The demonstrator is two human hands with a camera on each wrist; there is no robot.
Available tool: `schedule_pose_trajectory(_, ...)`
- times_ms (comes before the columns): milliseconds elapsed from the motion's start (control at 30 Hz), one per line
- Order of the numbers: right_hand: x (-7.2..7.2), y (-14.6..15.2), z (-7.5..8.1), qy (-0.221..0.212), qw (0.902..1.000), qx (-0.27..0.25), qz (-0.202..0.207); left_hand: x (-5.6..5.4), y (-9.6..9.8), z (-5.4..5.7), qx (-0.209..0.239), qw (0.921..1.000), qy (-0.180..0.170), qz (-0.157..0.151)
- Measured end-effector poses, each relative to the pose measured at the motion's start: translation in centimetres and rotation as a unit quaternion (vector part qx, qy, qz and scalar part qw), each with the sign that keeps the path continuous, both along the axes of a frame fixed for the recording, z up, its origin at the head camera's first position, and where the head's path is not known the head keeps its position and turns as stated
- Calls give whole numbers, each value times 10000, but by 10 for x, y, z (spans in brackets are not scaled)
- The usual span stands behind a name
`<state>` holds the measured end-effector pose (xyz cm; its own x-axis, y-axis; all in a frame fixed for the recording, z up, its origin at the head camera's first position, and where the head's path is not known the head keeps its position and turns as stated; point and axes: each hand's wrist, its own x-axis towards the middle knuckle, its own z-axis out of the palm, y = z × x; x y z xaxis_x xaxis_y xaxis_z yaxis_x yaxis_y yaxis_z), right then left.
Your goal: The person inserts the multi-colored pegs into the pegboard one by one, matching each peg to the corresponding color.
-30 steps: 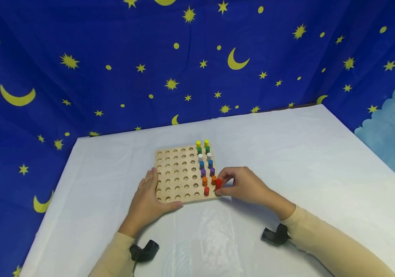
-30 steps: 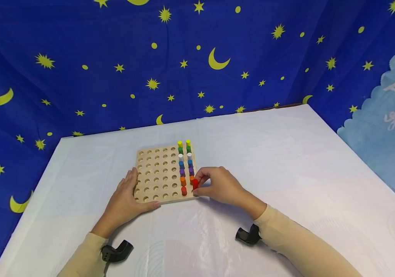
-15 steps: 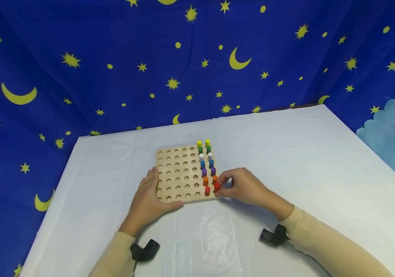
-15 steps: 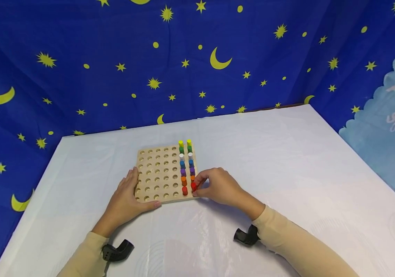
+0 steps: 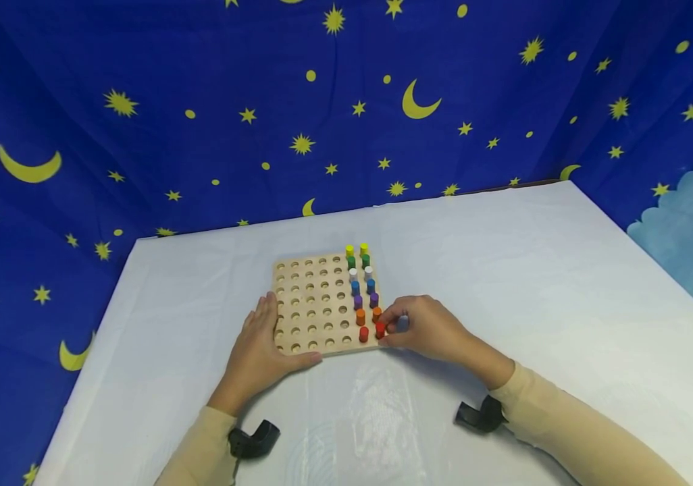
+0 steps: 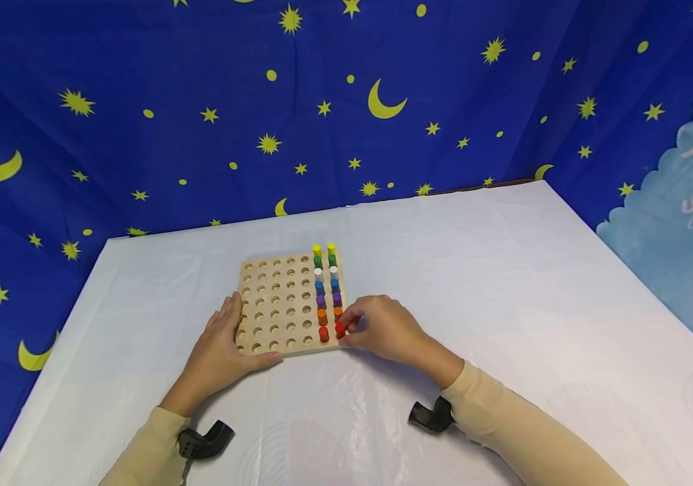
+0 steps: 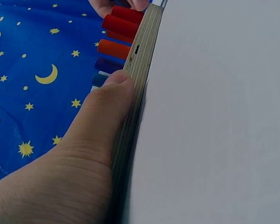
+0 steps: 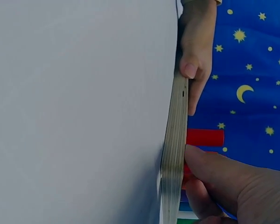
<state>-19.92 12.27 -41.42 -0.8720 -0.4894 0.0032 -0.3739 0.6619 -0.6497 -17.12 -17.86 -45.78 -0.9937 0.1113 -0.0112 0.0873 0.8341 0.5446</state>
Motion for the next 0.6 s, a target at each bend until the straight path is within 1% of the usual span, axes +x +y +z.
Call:
schedule_pose_trajectory(167, 3, 2, 6, 163, 9994, 286, 49, 0, 0, -1, 16, 10000, 12, -7)
schedule_pose_trajectory(233, 4, 4, 9, 207, 9992, 323, 61, 0, 0, -1, 14, 10000, 18, -14)
schedule_pose_trajectory(333, 6, 7, 12, 338, 9989, 306, -66, 0, 0, -2, 5, 10000, 28, -27)
schedule_pose_trajectory(400, 6, 8, 13, 601, 9974, 307, -264, 0, -1, -3, 7, 10000, 33, -37)
schedule_pose_trajectory(467, 4, 9, 13, 968, 9931, 418, -512, 0, -1, -2, -17, 10000, 37, -62)
schedule_pose_trajectory(533, 3, 10, 13, 1347, 9860, 628, -762, 1, -1, -1, -55, 9999, 69, -73)
schedule_pose_trajectory(600, 2, 10, 12, 1605, 9769, 1008, -984, 1, 0, 1, -166, 9997, 203, -12)
